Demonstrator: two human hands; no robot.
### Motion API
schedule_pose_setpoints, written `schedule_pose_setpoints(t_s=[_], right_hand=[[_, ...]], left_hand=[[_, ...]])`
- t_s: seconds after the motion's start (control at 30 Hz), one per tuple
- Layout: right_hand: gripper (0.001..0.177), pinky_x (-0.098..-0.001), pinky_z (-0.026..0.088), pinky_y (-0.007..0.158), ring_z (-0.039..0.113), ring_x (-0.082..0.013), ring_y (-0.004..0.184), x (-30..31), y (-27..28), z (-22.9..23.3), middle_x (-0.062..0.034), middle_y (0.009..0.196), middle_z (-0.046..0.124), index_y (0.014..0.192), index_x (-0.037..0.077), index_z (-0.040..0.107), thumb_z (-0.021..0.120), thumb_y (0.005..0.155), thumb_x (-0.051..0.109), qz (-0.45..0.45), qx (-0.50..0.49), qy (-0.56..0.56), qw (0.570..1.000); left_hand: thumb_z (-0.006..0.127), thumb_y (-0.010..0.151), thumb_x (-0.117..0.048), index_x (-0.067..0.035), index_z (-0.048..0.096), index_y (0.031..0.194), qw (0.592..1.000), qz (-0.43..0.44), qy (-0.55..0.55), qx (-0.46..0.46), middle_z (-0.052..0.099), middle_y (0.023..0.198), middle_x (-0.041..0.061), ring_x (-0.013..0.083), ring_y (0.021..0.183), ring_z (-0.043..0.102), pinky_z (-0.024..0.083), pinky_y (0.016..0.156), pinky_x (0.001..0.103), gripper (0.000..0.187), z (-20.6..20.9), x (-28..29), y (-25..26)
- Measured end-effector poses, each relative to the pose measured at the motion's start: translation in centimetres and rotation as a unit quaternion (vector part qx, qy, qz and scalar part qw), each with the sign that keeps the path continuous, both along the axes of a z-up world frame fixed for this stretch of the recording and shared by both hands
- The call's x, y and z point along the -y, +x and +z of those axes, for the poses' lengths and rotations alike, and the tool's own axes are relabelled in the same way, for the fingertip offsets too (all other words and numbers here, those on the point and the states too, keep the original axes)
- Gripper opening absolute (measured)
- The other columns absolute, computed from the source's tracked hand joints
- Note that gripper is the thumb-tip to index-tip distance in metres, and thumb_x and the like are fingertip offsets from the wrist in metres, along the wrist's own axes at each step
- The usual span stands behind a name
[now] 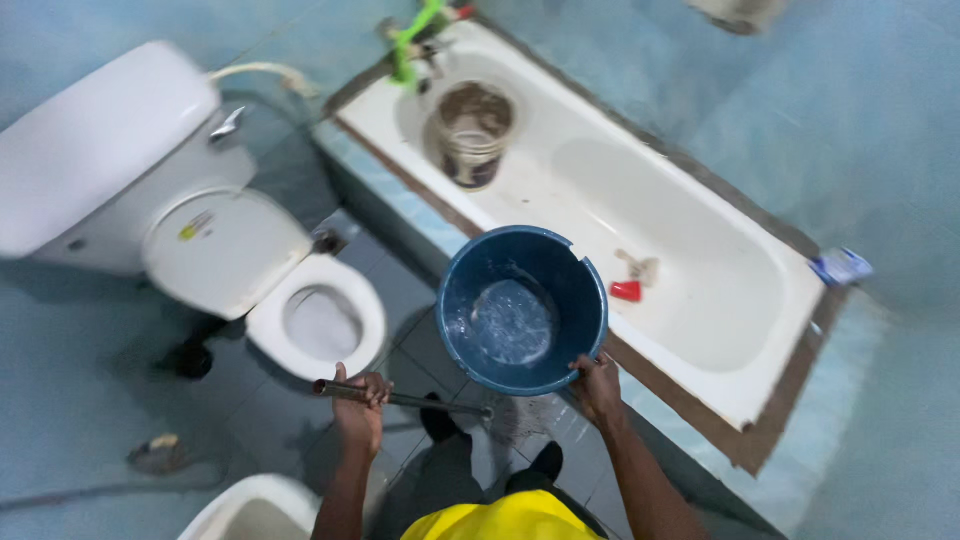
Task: The person cleans a bathroom by mopping the floor with a mop, rinsing the mop in a bucket of water, and pouring water into the toilet and bathtub.
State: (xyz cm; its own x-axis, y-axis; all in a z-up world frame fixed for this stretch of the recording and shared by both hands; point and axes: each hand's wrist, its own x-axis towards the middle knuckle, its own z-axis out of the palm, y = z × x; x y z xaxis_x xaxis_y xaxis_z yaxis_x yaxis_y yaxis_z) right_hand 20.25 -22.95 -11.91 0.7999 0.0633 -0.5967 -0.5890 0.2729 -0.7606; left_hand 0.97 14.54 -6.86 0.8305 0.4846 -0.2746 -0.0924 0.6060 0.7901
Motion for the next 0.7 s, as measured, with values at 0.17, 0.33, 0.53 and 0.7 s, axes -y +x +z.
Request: schedule_pose_setpoints(t_s=[0.17,0.33,0.53,0.7], right_hand=[[0.037,-0.0313,0.045,0.057,0.055,-0.0155,0.067,11.1,-2.3,-1.7,-0.0047,0.082,0.058,0.111,0.013,0.057,0.064,0.079,-0.004,-0.109,0.029,-0.062,0.992],[0.025,-0.0302,0.041,0.048,0.049,-0.0213,0.064,21.4,-4.4,-1.4,-0.011,0.089,0.057,0.113,-0.002,0.054,0.065,0.091,0.004,-0.188,0.036,-0.039,0.981],[0.027,-0.039,0.066,0.08,0.068,-0.0265,0.091,26.5,-6.1,-1.2,-0.0165,0.106,0.058,0.109,-0.001,0.046,0.057,0.085,0.0,-0.3,-0.029,0.03,0.953],[0.028,-0.0353,0.062,0.074,0.068,-0.0249,0.086,23.8,-5.8,-2.7,-0.0148,0.1,0.06,0.109,-0.002,0.052,0.06,0.082,-0.002,-0.212,0.011,0.065,0.975]], left_hand=[[0.026,0.114,-0.051,-0.015,0.037,0.065,0.997,-0.058,0.008,-0.059,0.034,0.062,0.002,0.0165,0.06,0.03,0.035,0.076,0.038,0.061,0.6,6.2,4.8],[0.032,0.11,-0.054,-0.015,0.037,0.057,0.984,-0.12,0.106,-0.076,0.033,0.055,0.002,0.0189,0.055,0.033,0.04,0.071,0.037,0.066,1.2,13.5,8.4],[0.025,0.105,-0.069,-0.014,0.046,0.063,0.991,-0.078,0.106,0.03,0.041,0.059,0.002,0.0192,0.061,0.04,0.035,0.07,0.036,0.073,3.4,19.8,9.4],[0.042,0.101,-0.074,-0.011,0.055,0.088,0.978,0.017,0.202,0.05,0.053,0.084,0.004,0.0172,0.079,0.05,0.041,0.08,0.036,0.066,2.7,20.2,8.8]])
